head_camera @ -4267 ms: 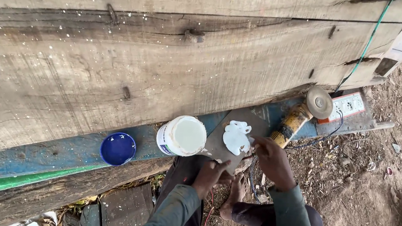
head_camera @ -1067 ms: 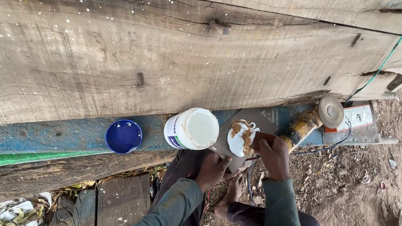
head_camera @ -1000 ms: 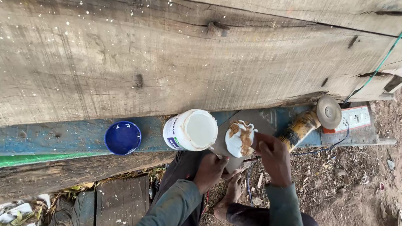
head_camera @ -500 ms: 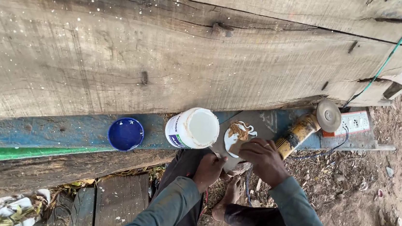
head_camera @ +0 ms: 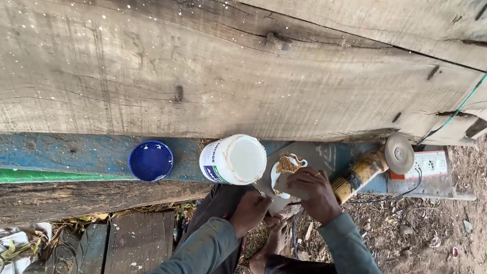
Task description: The person is preparing and applying adhesive to a piece of wood for a woodworking project.
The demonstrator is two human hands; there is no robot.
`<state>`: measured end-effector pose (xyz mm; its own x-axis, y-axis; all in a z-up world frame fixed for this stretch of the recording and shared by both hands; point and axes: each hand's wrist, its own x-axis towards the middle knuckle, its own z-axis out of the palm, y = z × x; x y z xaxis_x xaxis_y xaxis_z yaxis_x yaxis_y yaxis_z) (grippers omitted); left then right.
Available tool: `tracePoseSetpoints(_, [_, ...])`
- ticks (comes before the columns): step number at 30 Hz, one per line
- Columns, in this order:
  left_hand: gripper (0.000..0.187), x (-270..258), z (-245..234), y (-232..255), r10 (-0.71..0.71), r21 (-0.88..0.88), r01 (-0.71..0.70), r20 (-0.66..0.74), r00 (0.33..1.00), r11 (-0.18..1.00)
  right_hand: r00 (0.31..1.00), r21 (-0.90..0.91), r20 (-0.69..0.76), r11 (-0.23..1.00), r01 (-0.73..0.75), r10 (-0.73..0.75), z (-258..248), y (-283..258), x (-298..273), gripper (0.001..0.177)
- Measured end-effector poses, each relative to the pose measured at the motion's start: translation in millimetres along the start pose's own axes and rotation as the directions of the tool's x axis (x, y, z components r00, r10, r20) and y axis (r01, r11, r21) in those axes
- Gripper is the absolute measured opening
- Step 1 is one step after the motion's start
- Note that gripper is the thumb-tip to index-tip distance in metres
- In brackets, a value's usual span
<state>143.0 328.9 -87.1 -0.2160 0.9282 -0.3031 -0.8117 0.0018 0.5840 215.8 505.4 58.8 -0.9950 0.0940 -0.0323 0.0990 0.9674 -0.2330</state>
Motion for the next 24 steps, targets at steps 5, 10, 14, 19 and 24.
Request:
tracePoseSetpoints(5, [0.033,-6,1,20,-0.004,0.055,0.004,-0.012,1.000,0.998,0.994,0.009,0.097,0.999,-0.052,0.051,-9,12,3,0.047])
tracePoseSetpoints(10, [0.043,8,-9,-8,-0.022,0.099,0.023,-0.013,1.000,0.995,0.998,0.120,-0.046,0.992,0.046,-0.040,-31,17,20,0.038])
tracePoseSetpoints(14, [0.041,7,-8,-9,0.014,0.157,-0.009,-0.025,1.000,0.988,0.996,0.039,0.054,0.997,0.068,-0.070,-30,-4,45,0.047])
tracePoseSetpoints(19, [0.028,2,0,3,0.023,-0.026,-0.023,-0.024,0.999,0.999,0.996,0.104,0.090,0.994,-0.019,0.009,-9,2,37,0.035])
tracePoseSetpoints(24, [0.032,3,-6,0,0.002,0.033,-0.001,-0.015,1.000,0.999,0.993,0.305,-0.111,0.952,-0.015,0.051,-17,28,16,0.028])
